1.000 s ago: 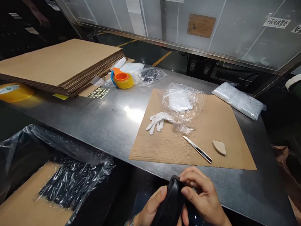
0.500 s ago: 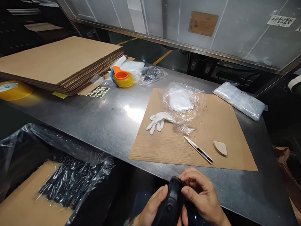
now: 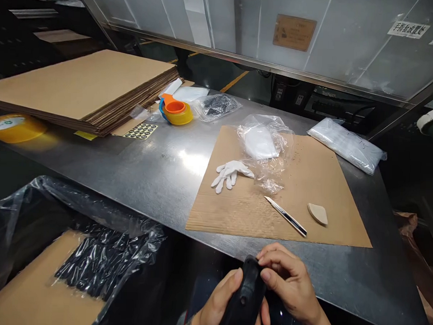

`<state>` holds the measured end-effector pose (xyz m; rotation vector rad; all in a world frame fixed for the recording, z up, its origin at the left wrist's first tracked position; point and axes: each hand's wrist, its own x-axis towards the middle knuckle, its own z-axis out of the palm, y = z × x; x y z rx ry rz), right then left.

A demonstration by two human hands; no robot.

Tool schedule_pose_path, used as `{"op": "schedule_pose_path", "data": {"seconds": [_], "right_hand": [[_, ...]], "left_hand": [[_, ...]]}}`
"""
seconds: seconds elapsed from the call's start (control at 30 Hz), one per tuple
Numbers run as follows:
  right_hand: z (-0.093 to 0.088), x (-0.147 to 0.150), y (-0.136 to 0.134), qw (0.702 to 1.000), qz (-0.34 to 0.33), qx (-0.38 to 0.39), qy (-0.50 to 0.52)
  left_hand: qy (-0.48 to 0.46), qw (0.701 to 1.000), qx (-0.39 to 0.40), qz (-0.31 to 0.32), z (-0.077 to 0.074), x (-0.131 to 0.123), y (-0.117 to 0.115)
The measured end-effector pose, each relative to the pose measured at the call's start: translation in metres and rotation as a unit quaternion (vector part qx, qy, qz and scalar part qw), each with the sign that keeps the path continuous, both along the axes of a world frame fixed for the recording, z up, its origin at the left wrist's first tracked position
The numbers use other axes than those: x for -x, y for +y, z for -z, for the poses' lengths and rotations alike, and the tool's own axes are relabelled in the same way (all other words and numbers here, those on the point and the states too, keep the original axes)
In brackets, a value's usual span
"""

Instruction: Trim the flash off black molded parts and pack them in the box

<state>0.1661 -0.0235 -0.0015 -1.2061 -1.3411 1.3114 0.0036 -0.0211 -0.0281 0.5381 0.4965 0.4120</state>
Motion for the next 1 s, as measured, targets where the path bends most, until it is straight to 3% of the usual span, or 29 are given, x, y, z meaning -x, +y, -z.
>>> {"op": "schedule_pose_path", "data": {"seconds": [0.17, 0.23, 0.33, 0.4, 0.53, 0.63, 0.73, 0.8, 0.9, 0.93, 1.0], "right_hand": [[0.002, 0.003, 0.0, 1.0, 0.015, 0.004, -0.019], [0.006, 0.0, 0.005, 0.992, 0.053, -0.026, -0.113], [0.015, -0.014, 0.026, 0.934, 0.145, -0.08, -0.318], [0.023, -0.027, 0.044, 0.896, 0.18, -0.092, -0.395], [0.041, -0.046, 0.074, 0.859, 0.161, -0.086, -0.478], [0.047, -0.05, 0.078, 0.849, 0.136, -0.074, -0.506], [0.036, -0.047, 0.064, 0.851, 0.12, -0.062, -0.507], [0.021, -0.039, 0.045, 0.874, 0.096, -0.047, -0.473], [-0.007, -0.02, 0.01, 0.956, 0.014, 0.047, -0.29], [-0.014, -0.012, -0.001, 0.971, -0.028, 0.092, -0.219], [-0.022, 0.004, -0.02, 0.973, -0.093, 0.163, -0.136]], "left_hand": [[-0.019, 1.0, 0.02, -0.012, 0.004, -0.003, -0.002], [-0.037, 0.997, 0.043, -0.046, 0.003, -0.005, 0.0], [-0.04, 0.983, 0.095, -0.151, -0.004, -0.005, 0.009], [-0.036, 0.97, 0.132, -0.199, -0.01, -0.004, 0.018], [-0.036, 0.951, 0.18, -0.25, -0.022, -0.001, 0.033], [-0.029, 0.937, 0.191, -0.291, -0.025, 0.002, 0.041], [-0.025, 0.925, 0.191, -0.326, -0.026, 0.004, 0.046], [-0.023, 0.919, 0.185, -0.348, -0.027, 0.005, 0.049], [-0.014, 0.911, 0.176, -0.373, -0.027, 0.005, 0.052], [-0.01, 0.909, 0.175, -0.378, -0.027, 0.004, 0.053], [-0.004, 0.907, 0.171, -0.385, -0.027, 0.003, 0.054]]}}
